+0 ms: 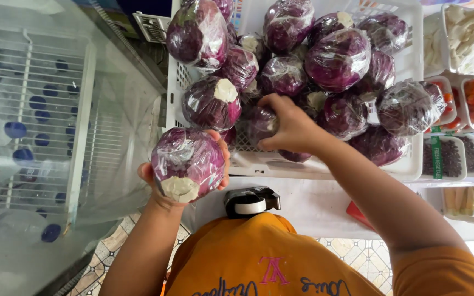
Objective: Weighing and sorting plastic-wrapped red cabbages on a digital scale
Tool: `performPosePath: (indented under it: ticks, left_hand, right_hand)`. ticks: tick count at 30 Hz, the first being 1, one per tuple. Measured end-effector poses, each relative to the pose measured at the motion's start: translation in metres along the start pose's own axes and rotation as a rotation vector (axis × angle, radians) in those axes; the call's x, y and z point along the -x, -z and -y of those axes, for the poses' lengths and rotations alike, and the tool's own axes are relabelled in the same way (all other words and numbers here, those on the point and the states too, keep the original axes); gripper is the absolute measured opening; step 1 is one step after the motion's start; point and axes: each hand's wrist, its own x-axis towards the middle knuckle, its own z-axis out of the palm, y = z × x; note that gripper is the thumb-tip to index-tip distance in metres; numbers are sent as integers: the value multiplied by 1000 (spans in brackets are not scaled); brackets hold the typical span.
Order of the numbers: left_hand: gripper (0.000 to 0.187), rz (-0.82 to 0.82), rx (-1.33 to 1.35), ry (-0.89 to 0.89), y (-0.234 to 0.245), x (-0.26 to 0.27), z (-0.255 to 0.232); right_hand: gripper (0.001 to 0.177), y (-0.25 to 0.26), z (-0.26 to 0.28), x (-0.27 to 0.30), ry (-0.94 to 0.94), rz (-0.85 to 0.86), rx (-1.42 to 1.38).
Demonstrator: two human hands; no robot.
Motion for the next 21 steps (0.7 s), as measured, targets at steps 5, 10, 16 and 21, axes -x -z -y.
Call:
performPosePath:
  ticks: [5, 10, 16, 21]
  left_hand:
    - [112, -10, -77, 4, -11, 1, 0]
    - [110, 14, -128, 58, -36, -27, 6]
    - [77, -199, -1126, 300, -128, -93, 0]
    - [97, 458, -2583, 487, -109, -153, 53]
  right_hand:
    - [94, 10, -8, 46, 5, -201, -231]
    - [96, 2, -27, 105, 214, -601, -405]
    - [81, -8, -90, 175, 476, -590, -1604]
    - [88, 12, -69, 216, 453, -95, -2338]
